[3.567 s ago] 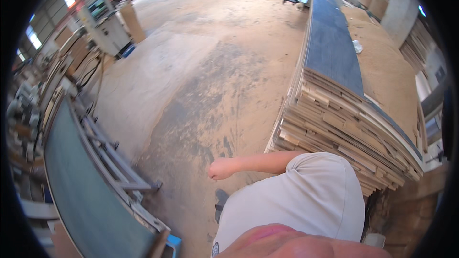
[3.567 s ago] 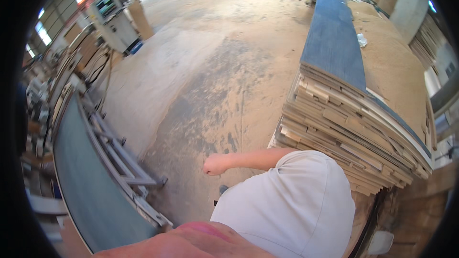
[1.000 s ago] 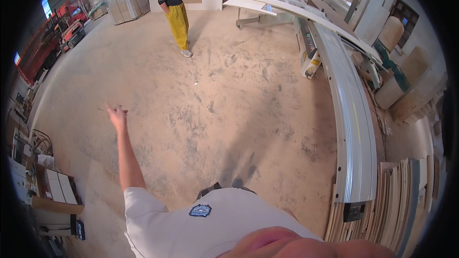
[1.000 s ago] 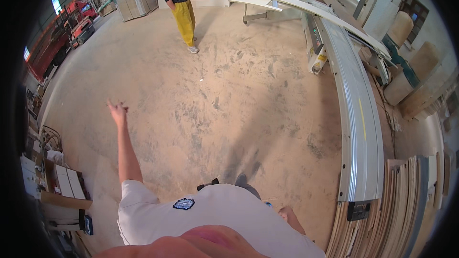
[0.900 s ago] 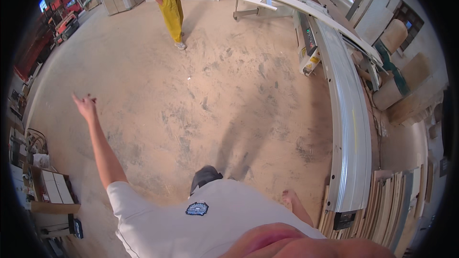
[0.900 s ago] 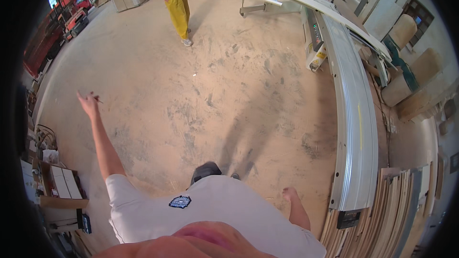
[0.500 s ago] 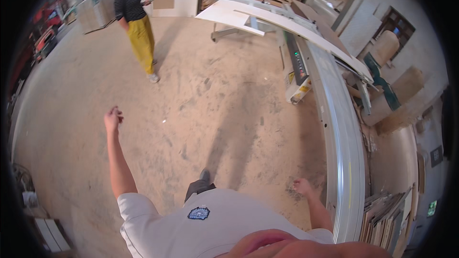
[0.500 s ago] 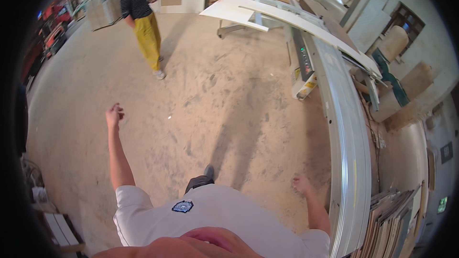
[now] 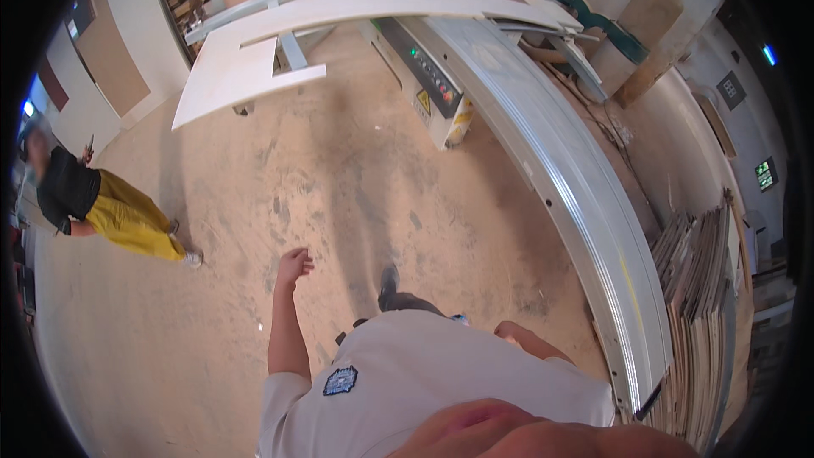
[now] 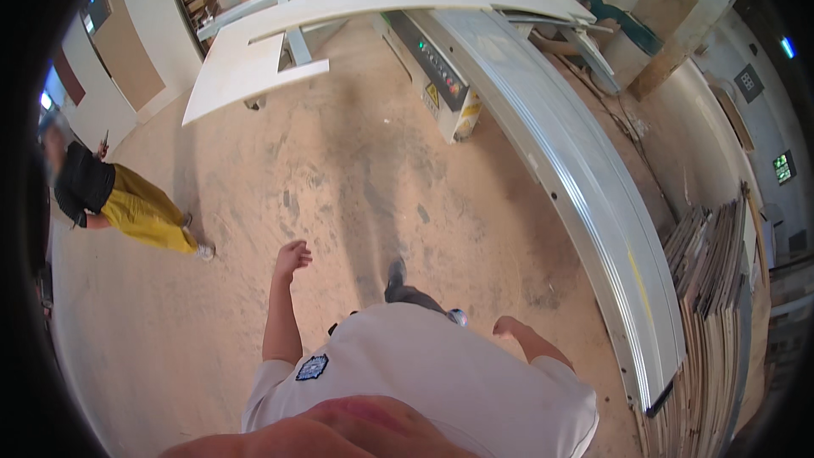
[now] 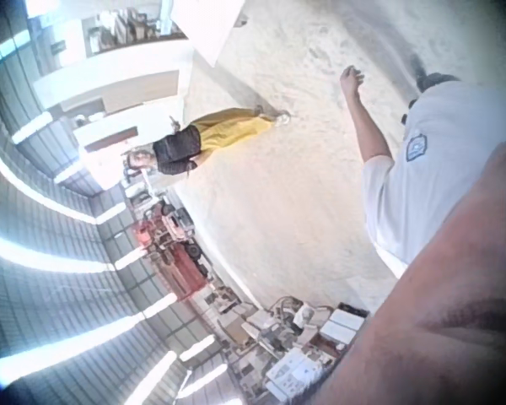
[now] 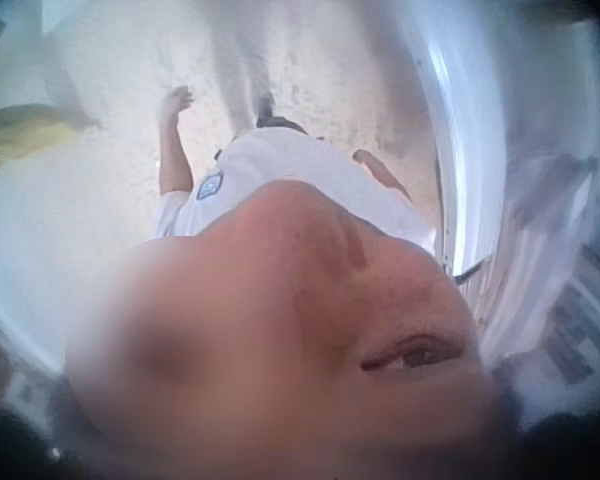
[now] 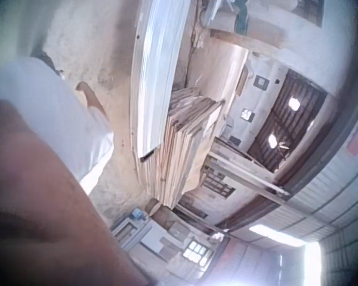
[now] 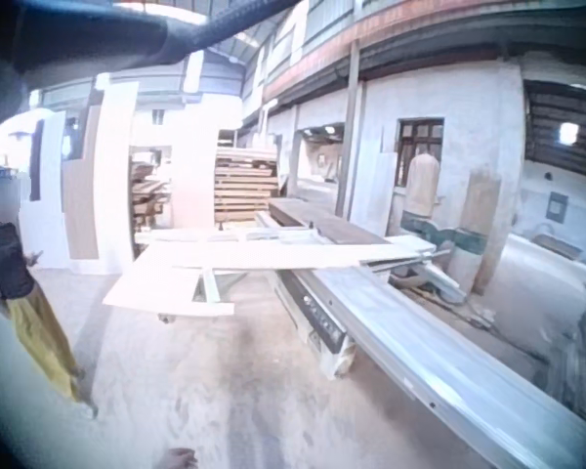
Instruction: The person measures a white panel with a tape measure, marks it, then carries it to a panel saw. They align the panel on the saw table, adjust the fence, and perform a cut. The person repeats this process with another panel, handling each piece individually.
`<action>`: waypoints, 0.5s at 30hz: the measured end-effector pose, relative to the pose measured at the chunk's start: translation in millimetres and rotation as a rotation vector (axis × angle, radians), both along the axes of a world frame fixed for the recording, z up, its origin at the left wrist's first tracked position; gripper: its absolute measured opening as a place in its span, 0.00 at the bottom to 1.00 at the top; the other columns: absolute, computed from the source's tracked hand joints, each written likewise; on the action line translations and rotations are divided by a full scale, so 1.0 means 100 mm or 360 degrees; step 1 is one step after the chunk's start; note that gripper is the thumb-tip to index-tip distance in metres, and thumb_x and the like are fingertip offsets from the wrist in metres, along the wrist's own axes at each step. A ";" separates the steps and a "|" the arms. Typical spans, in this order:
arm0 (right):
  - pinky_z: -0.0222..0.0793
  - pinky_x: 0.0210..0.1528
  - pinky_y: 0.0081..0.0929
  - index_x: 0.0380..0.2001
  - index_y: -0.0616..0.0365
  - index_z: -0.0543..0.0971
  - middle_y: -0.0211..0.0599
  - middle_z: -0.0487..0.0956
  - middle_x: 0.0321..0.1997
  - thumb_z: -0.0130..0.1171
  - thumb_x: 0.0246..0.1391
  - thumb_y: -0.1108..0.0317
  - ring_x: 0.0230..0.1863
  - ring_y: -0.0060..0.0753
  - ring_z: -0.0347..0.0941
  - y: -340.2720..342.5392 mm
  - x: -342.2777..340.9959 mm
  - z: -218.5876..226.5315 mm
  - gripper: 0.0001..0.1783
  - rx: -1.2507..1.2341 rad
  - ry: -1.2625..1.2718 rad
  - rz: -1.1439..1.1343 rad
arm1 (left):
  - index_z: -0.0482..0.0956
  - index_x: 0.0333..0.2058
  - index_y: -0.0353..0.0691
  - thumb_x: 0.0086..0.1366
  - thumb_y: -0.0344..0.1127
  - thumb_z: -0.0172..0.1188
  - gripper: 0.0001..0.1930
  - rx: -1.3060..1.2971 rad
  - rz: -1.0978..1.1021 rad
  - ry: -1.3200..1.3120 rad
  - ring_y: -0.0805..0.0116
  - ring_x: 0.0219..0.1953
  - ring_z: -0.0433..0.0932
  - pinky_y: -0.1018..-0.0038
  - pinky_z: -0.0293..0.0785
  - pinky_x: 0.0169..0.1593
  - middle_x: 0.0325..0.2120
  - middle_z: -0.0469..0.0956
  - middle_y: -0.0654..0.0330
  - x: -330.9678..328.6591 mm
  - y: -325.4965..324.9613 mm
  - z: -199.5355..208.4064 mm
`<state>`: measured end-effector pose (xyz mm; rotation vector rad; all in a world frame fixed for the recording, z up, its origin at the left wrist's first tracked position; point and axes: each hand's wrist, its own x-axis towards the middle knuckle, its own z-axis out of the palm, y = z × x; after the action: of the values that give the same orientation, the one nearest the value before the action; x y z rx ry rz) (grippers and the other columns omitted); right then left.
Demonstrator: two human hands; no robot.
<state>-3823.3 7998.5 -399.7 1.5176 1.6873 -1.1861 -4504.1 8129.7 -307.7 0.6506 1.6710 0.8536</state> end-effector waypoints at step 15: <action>0.75 0.50 0.35 0.41 0.63 0.84 0.54 0.84 0.39 0.58 0.52 0.66 0.44 0.50 0.82 6.26 -1.37 0.80 0.16 0.0868 0.0522 -0.0114 | 0.74 0.54 0.41 0.67 0.50 0.58 0.23 0.0146 0.0820 -0.0565 0.61 0.47 0.81 0.62 0.78 0.48 0.46 0.81 0.52 -0.80 3.57 -0.23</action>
<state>-3960.4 8624.3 -319.6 1.7770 2.3350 -1.1092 -4583.9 8487.1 -330.7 0.1051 1.4935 1.3323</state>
